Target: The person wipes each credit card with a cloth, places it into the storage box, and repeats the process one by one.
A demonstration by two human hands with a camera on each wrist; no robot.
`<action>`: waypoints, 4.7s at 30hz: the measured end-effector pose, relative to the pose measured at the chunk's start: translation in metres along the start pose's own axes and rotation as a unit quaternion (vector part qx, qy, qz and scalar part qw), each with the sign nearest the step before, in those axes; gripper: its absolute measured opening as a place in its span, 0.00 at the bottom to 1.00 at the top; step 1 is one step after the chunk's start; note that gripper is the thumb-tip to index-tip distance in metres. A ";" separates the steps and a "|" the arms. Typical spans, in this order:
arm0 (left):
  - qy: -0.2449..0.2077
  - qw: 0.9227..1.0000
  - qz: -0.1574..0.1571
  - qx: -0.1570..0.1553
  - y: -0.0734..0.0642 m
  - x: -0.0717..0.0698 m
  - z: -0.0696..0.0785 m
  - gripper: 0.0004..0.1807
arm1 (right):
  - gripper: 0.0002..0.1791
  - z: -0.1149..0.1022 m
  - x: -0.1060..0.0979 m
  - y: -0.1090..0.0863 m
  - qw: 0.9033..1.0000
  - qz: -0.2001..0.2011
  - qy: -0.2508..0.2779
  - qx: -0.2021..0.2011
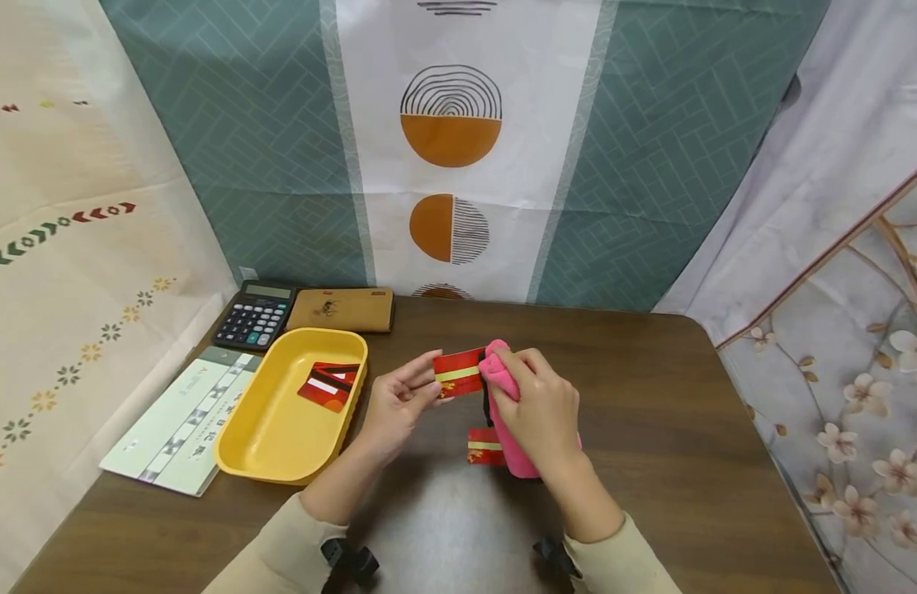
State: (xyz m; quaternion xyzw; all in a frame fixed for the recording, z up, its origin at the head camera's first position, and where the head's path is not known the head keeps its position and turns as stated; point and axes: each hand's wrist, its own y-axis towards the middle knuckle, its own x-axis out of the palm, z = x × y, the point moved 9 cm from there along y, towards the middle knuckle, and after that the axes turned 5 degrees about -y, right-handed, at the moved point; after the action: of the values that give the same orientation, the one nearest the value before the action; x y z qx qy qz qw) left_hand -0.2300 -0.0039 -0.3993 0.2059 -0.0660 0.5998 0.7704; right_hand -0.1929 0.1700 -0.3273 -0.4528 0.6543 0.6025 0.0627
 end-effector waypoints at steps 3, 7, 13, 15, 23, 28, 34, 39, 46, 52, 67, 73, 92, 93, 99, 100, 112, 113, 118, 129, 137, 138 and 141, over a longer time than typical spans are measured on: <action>0.006 1.000 -0.014 0.007 0.001 0.004 0.000 0.24 | 0.25 -0.016 0.005 -0.003 0.999 -0.009 0.015 -0.041; 0.010 1.000 -0.003 0.012 0.002 0.000 0.003 0.24 | 0.26 -0.022 0.009 -0.010 0.998 -0.017 0.021 -0.061; 0.004 1.000 -0.004 0.007 0.002 -0.003 0.009 0.25 | 0.25 0.005 -0.001 0.000 1.000 0.007 0.003 -0.013; 0.008 1.000 -0.013 0.009 0.003 -0.001 0.008 0.25 | 0.25 0.003 -0.003 0.004 1.000 0.013 0.001 -0.008; 0.027 0.999 -0.035 0.022 0.004 0.003 0.008 0.24 | 0.25 -0.032 0.010 -0.007 0.996 -0.022 0.004 -0.083; 0.036 0.999 -0.026 0.011 0.003 -0.004 0.010 0.24 | 0.26 -0.018 0.009 -0.016 0.998 -0.024 0.001 -0.063; 0.044 0.999 -0.019 0.001 0.004 -0.012 0.011 0.25 | 0.24 0.012 -0.004 -0.014 1.000 -0.001 0.001 -0.002; 0.052 0.998 0.015 0.015 0.003 -0.019 0.015 0.29 | 0.25 0.026 -0.011 -0.013 1.000 0.012 0.005 0.019; 0.100 0.994 0.037 0.013 0.001 -0.022 0.015 0.17 | 0.26 0.033 -0.019 -0.013 0.999 0.031 0.021 0.035; 0.117 0.992 0.042 0.026 0.001 -0.025 0.013 0.17 | 0.26 0.032 -0.022 -0.012 0.998 0.036 0.030 0.036; 0.071 0.990 0.119 -0.021 -0.001 -0.037 -0.003 0.25 | 0.25 0.028 -0.020 -0.013 0.998 0.043 0.049 0.019; 0.059 0.989 0.137 -0.002 -0.002 -0.038 -0.001 0.26 | 0.24 0.021 -0.021 -0.011 0.997 0.049 0.064 0.008; 0.040 0.995 0.086 -0.020 -0.003 -0.021 -0.013 0.24 | 0.23 0.005 0.005 -0.006 0.997 -0.025 0.066 0.019; 0.035 0.996 0.080 -0.020 -0.003 -0.020 -0.013 0.24 | 0.24 0.005 0.006 -0.007 0.998 -0.027 0.059 0.021; 0.018 0.998 0.053 -0.020 -0.003 -0.014 -0.014 0.24 | 0.25 0.006 0.013 -0.009 0.998 -0.046 0.019 0.030; 0.018 0.998 0.049 -0.021 -0.003 -0.012 -0.015 0.25 | 0.25 0.005 0.014 -0.009 0.998 -0.049 0.014 0.032; 0.069 0.997 0.010 -0.014 -0.003 0.006 -0.018 0.26 | 0.25 -0.019 0.029 -0.009 0.997 -0.075 0.020 0.020; 0.068 0.998 0.008 -0.013 -0.003 0.006 -0.017 0.26 | 0.25 -0.019 0.028 -0.008 0.997 -0.071 0.019 0.023; 0.079 0.997 0.014 -0.007 -0.002 0.002 -0.014 0.26 | 0.24 -0.024 0.030 -0.009 0.996 -0.090 0.007 -0.004; 0.100 0.995 -0.004 0.015 -0.002 0.010 -0.010 0.25 | 0.20 -0.029 0.021 -0.003 0.997 -0.074 -0.001 0.009; 0.061 0.998 0.023 0.021 -0.005 0.001 -0.004 0.25 | 0.23 -0.006 0.009 0.003 0.998 -0.032 -0.025 0.054; 0.060 0.998 0.024 0.020 -0.005 0.001 -0.004 0.26 | 0.23 -0.005 0.009 0.002 0.998 -0.028 -0.028 0.054; 0.064 0.998 0.018 0.013 -0.006 0.003 -0.008 0.25 | 0.22 -0.017 0.013 0.000 0.999 -0.039 -0.017 0.025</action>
State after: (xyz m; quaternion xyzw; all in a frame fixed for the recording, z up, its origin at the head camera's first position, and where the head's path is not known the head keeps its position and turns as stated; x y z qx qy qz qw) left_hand -0.2249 0.0008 -0.4065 0.1758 -0.0122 0.6265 0.7593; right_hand -0.1927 0.1486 -0.3310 -0.4660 0.6499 0.5906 0.1083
